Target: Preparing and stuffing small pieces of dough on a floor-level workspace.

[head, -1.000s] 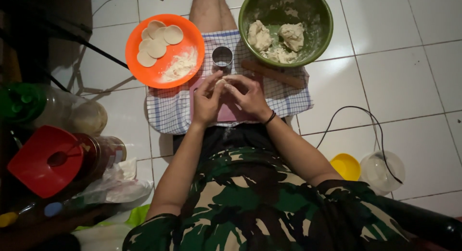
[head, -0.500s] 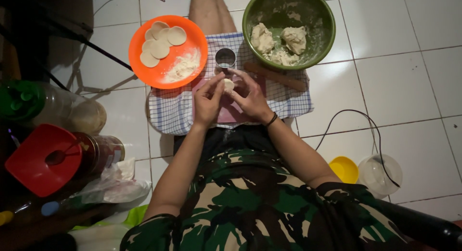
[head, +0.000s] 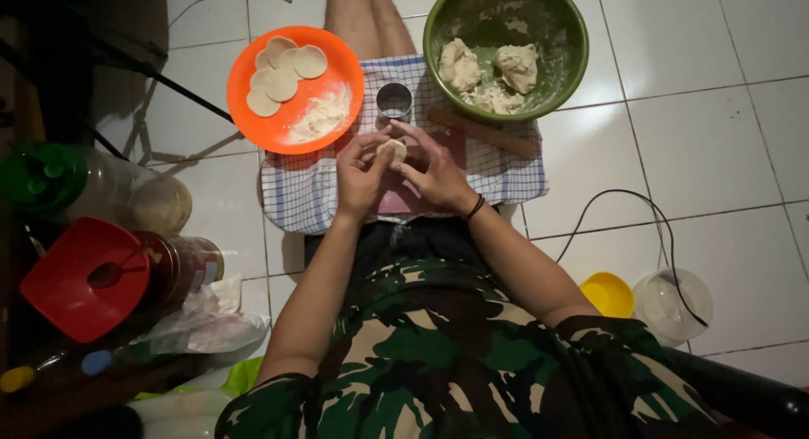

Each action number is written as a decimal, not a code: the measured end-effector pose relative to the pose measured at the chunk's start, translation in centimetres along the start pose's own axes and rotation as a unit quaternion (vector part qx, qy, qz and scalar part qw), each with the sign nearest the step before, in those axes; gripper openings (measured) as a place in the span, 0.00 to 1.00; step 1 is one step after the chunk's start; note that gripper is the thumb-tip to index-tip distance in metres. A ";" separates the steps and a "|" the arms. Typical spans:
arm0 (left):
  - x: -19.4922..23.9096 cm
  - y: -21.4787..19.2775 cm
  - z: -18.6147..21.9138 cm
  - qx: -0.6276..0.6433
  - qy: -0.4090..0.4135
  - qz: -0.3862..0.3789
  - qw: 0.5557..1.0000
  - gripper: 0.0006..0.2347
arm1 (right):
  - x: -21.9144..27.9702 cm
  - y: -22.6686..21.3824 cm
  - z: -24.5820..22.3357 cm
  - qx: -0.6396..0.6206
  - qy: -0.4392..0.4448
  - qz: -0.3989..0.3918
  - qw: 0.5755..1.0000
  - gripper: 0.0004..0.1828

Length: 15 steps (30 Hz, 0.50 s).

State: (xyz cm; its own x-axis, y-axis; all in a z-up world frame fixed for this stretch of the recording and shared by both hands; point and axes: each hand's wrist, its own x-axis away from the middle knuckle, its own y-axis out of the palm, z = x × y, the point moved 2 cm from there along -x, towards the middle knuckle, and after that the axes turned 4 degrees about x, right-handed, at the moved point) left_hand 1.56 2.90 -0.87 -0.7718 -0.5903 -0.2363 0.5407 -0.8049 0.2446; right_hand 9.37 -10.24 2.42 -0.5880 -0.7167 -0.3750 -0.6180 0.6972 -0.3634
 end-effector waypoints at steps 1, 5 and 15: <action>0.0 0.1 0.2 -0.007 0.015 -0.001 1.000 0.07 | 0.1 -0.1 0.1 -0.002 0.006 0.003 1.000 0.35; -0.1 0.2 -0.4 -0.020 0.044 -0.010 0.999 0.06 | 0.2 0.1 1.3 -0.003 0.005 0.011 1.000 0.35; 0.2 -0.4 -2.0 0.064 -0.009 0.043 0.997 0.14 | 0.3 0.1 2.1 -0.031 0.021 0.059 0.998 0.28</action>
State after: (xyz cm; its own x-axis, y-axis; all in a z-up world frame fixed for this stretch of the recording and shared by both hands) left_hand 1.81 2.96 -2.86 -0.7310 -0.6549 -0.1920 0.5594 -0.7361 0.3811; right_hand 10.16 -10.35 0.47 -0.6789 -0.6309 -0.3756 -0.5740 0.7750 -0.2644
